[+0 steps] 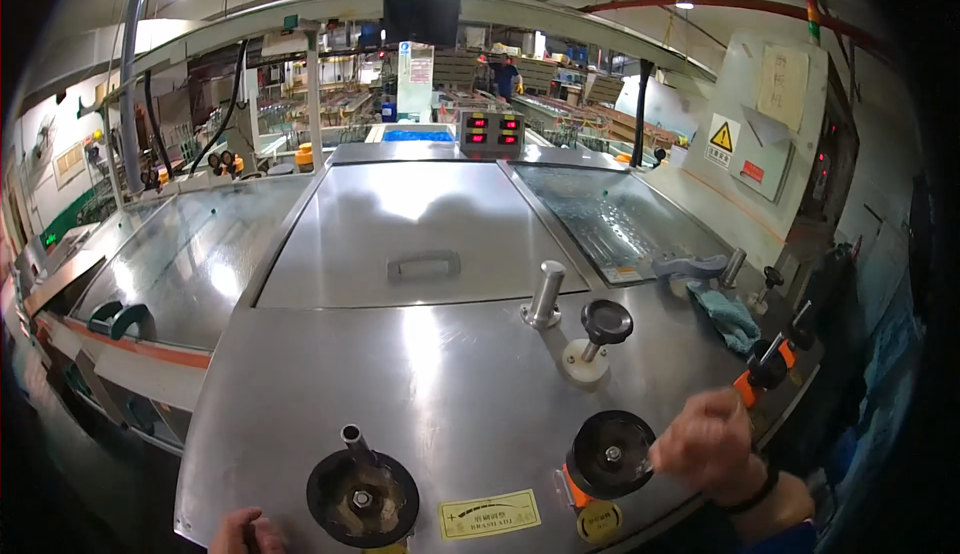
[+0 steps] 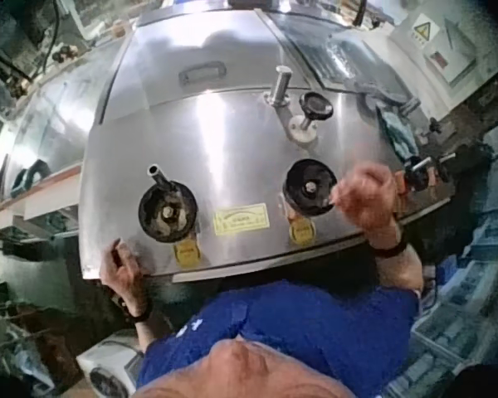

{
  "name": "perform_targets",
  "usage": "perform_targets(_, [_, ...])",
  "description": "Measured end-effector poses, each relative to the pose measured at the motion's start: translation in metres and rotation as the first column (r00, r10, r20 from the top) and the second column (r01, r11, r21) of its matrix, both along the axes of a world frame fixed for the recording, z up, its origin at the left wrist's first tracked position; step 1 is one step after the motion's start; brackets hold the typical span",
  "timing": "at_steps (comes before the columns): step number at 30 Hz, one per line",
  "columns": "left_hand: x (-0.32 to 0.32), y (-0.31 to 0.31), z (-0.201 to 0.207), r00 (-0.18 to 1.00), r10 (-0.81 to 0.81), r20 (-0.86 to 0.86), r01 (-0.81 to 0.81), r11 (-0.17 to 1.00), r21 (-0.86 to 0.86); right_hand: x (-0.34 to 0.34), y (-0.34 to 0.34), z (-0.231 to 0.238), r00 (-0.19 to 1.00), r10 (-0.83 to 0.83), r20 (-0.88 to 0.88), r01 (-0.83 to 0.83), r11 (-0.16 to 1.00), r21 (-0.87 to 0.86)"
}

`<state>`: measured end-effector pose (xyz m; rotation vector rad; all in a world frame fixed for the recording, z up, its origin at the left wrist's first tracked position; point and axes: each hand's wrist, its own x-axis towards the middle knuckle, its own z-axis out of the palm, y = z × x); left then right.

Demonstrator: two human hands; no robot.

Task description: The recorder is feeding copper plates into an industrial cleaning or etching machine and adjusting the controls.

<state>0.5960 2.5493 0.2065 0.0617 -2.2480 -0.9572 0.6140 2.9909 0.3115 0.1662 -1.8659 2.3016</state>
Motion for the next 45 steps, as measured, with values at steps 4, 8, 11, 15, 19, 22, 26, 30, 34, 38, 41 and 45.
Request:
perform_targets(4, [-0.006, 0.005, 0.019, 0.992, -0.099, 0.080, 0.096, 0.994, 0.044, -0.046, -0.049, 0.030, 0.968, 0.229, -0.104, -0.122, 0.790, 0.601])
perform_targets(8, [-0.003, 0.000, 0.016, 0.987, -0.044, 0.152, 0.041, 0.999, 0.025, -0.097, -0.022, 0.015, 0.832, 0.102, -0.546, 0.402, 0.568, 0.718])
perform_targets(11, [0.000, -0.007, 0.006, 0.993, -0.041, 0.108, 0.034, 0.997, 0.068, -0.036, 0.008, -0.002, 0.960, -0.101, -0.262, 0.168, 0.954, 0.249])
perform_targets(15, [-0.004, -0.005, 0.006, 0.992, -0.084, 0.096, 0.082, 0.996, 0.031, -0.011, -0.002, 0.008, 0.991, -0.135, -0.005, 0.134, 0.986, -0.095])
perform_targets(19, [-0.008, -0.006, 0.006, 0.994, -0.068, 0.087, 0.071, 0.997, -0.030, -0.016, -0.007, 0.015, 0.975, -0.214, -0.055, 0.219, 0.968, 0.120])
perform_targets(22, [-0.010, -0.009, 0.002, 0.995, -0.074, 0.064, 0.078, 0.995, -0.059, -0.015, -0.004, 0.009, 0.983, -0.177, -0.043, 0.172, 0.981, -0.093])
perform_targets(26, [-0.011, -0.005, 0.007, 0.995, -0.041, 0.086, 0.048, 0.996, -0.079, -0.015, -0.003, 0.008, 0.988, -0.137, -0.064, 0.127, 0.982, -0.143])
perform_targets(30, [-0.011, -0.003, 0.009, 0.995, -0.062, 0.074, 0.066, 0.996, -0.053, -0.015, -0.004, 0.007, 0.985, -0.164, -0.058, 0.157, 0.981, -0.110])
perform_targets(34, [-0.010, -0.005, 0.006, 0.994, -0.054, 0.090, 0.057, 0.998, -0.025, -0.014, -0.004, 0.006, 0.981, -0.183, -0.062, 0.178, 0.981, -0.081])
perform_targets(38, [-0.009, -0.001, 0.010, 0.992, -0.052, 0.113, 0.051, 0.999, 0.008, -0.015, 0.001, 0.002, 0.987, -0.135, -0.083, 0.125, 0.986, -0.113])
perform_targets(41, [-0.008, 0.001, 0.013, 0.992, -0.067, 0.111, 0.068, 0.998, 0.000, -0.014, 0.002, 0.002, 0.988, -0.123, -0.090, 0.111, 0.986, -0.122])
perform_targets(45, [-0.007, 0.002, 0.012, 0.990, -0.059, 0.128, 0.055, 0.998, 0.033, -0.014, 0.003, 0.003, 0.988, -0.111, -0.105, 0.102, 0.991, -0.088])
